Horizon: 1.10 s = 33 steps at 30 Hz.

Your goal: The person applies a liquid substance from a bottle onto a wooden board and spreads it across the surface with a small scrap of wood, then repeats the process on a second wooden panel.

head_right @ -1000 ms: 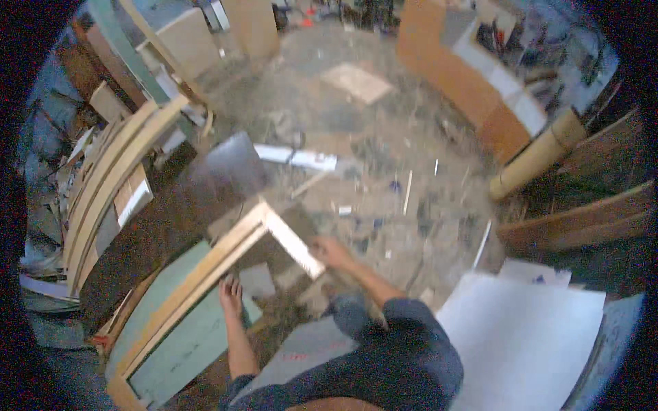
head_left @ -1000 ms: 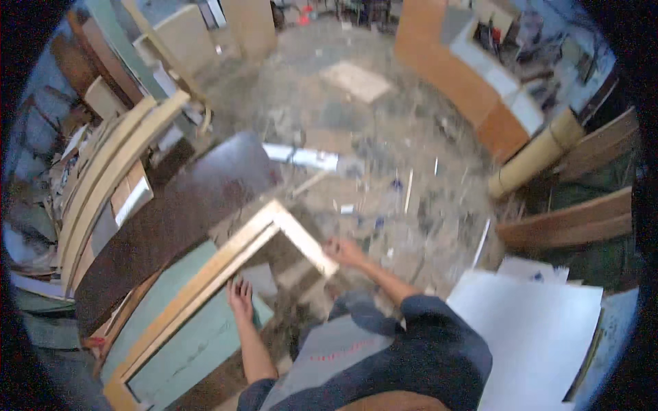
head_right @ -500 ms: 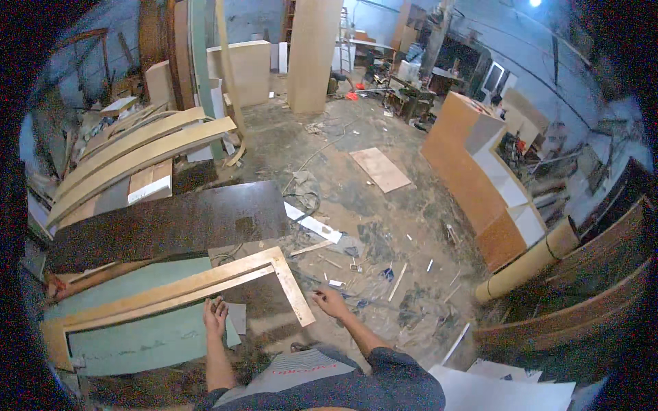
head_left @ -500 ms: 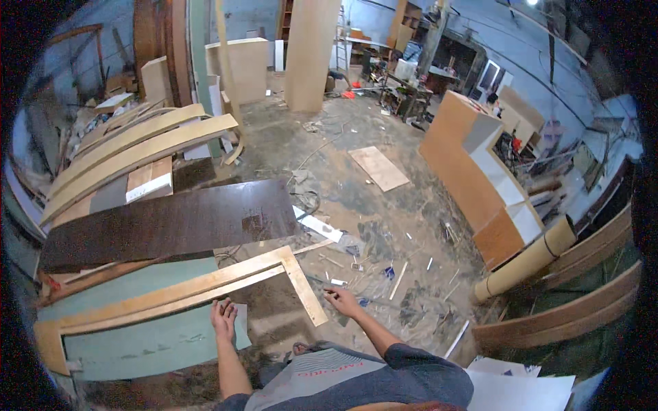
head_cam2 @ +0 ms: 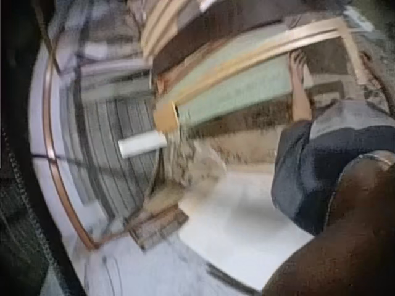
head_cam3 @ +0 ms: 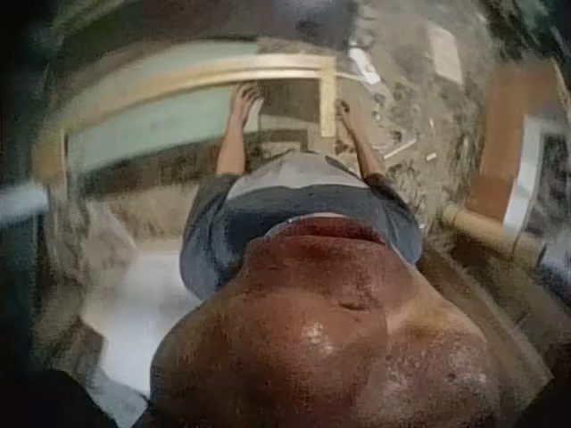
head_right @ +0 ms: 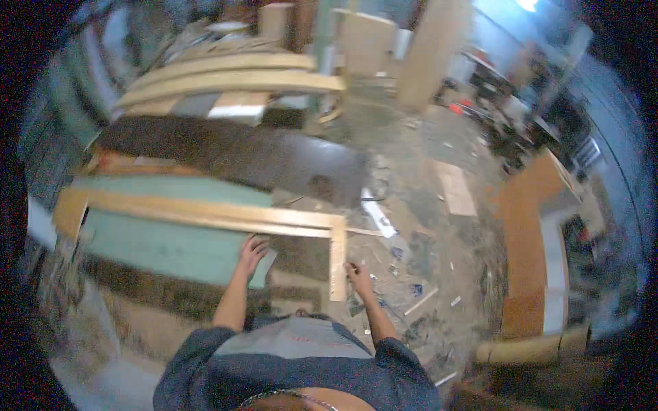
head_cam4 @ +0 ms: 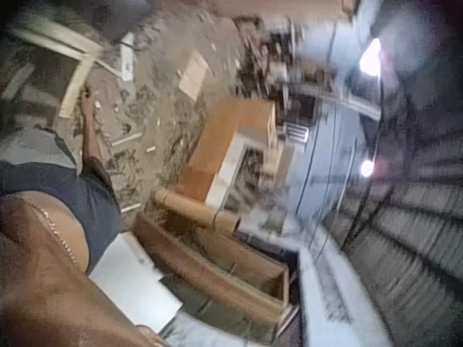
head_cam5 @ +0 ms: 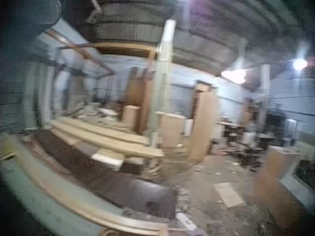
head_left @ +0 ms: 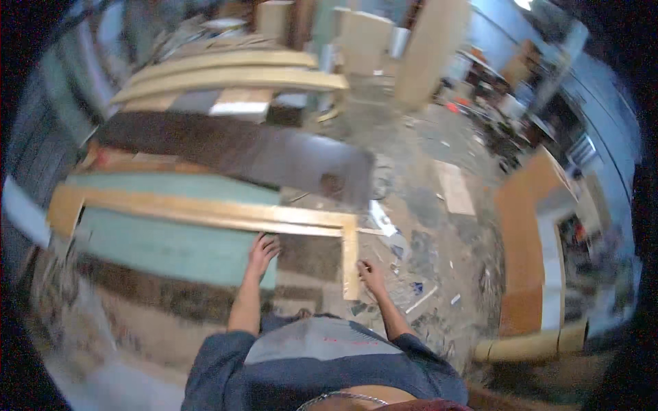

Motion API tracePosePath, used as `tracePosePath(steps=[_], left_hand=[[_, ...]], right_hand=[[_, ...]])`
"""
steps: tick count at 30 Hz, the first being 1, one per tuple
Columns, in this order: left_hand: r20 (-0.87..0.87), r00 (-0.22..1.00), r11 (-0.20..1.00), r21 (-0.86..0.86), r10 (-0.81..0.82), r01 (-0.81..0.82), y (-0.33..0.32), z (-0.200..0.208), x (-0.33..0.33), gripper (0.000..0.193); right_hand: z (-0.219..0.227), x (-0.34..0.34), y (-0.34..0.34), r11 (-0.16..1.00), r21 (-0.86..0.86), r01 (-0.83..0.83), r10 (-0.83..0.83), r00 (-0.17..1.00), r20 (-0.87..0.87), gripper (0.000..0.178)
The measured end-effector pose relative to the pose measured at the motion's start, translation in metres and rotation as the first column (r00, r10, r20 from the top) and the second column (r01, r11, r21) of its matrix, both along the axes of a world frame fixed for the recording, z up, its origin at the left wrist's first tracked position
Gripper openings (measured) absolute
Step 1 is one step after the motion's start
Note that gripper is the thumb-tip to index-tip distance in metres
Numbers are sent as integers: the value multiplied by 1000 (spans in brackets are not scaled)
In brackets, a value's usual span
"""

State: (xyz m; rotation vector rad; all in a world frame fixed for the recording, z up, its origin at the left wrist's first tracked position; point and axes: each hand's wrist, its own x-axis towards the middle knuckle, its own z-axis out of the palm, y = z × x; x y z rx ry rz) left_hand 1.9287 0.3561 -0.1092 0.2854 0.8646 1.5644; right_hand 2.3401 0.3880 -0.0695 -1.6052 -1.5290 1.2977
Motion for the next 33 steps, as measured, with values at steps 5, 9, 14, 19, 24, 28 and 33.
tracePosePath(steps=[5, 9, 14, 19, 24, 28, 33], left_hand=[[6, 1000, 1000, 21, 16, -16, 2, 34, 20, 47], [20, 998, 998, -39, 52, -51, 3, 39, 19, 42], [-7, 1000, 997, -66, 27, -27, 6, 30, 14, 43], [29, 999, 999, -39, 37, -36, 9, 12, 9, 50], [-106, 992, 975, -217, -66, 42, 20, 25, 10, 43], [-177, 983, 988, -154, -39, 11, 8, 24, 6, 38], [-93, 994, 991, -125, -55, 44, 19, 24, 9, 36]], right_hand=[[16, -6, 8, 996, 58, 64, -62, 997, -42, 37], [3, -8, 33, 956, 290, -35, 48, 998, -38, 42], [-1, -19, 46, 958, 282, 47, -24, 996, -82, 43], [4, -22, 56, 910, 415, -19, 2, 999, 41, 37], [-10, -8, 60, 957, 289, 9, -32, 997, 74, 51], [-2, -25, 62, 954, 293, 64, -100, 989, 109, 50], [-6, -12, 63, 977, 199, 71, -88, 993, 77, 42]])
